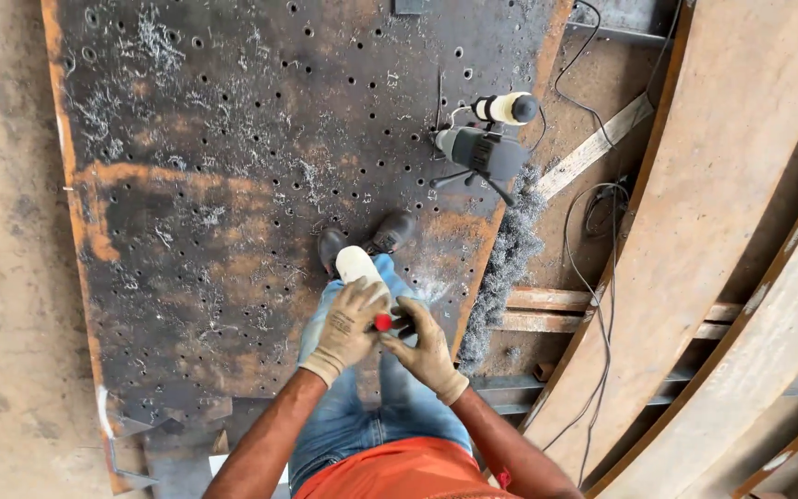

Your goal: The person pours liquid from a bottle into a magnetic drill, positions it over a metal plate, and activates it to bore a hole.

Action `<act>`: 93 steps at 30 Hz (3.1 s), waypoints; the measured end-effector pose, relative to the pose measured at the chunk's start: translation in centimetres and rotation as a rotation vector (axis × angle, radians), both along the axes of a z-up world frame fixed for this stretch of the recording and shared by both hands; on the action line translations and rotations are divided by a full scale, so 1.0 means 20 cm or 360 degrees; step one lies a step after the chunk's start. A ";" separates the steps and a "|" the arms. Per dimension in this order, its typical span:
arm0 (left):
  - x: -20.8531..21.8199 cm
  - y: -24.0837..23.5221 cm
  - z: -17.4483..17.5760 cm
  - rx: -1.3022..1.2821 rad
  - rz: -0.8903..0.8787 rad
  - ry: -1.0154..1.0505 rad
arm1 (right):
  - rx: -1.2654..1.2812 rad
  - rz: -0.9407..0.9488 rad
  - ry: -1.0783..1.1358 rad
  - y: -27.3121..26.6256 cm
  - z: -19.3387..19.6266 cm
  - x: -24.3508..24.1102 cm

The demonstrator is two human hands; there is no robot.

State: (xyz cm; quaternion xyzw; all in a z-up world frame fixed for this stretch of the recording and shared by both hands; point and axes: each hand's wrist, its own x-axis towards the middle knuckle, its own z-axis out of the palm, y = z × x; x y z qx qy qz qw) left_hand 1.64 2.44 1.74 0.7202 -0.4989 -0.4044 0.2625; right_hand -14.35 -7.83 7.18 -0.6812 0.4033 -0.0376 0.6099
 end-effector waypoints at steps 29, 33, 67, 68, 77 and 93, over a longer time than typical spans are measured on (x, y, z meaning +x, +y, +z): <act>0.59 -0.44 0.33 -0.0065 -0.0487 0.0352 | -0.0284 -0.0546 0.0406 0.23 -0.62 0.25; 0.66 -0.37 0.33 -0.0049 -0.0654 0.0364 | 0.0870 -0.1705 -0.0284 0.43 -0.67 0.31; 0.82 -1.08 0.16 -0.0042 -0.0776 0.0931 | -0.0284 -0.1175 0.0312 -0.06 -0.62 0.72; 0.84 -1.10 0.14 -0.0024 -0.0761 0.0982 | -0.0204 -0.1261 0.0328 -0.07 -0.61 0.76; 1.16 -1.34 0.14 -0.0015 -0.0668 0.0894 | -0.0005 -0.1563 0.0055 -0.03 -0.83 1.18; 1.29 -1.65 0.15 0.0220 -0.1031 0.0944 | -0.0258 -0.1782 0.0241 -0.39 -0.75 1.41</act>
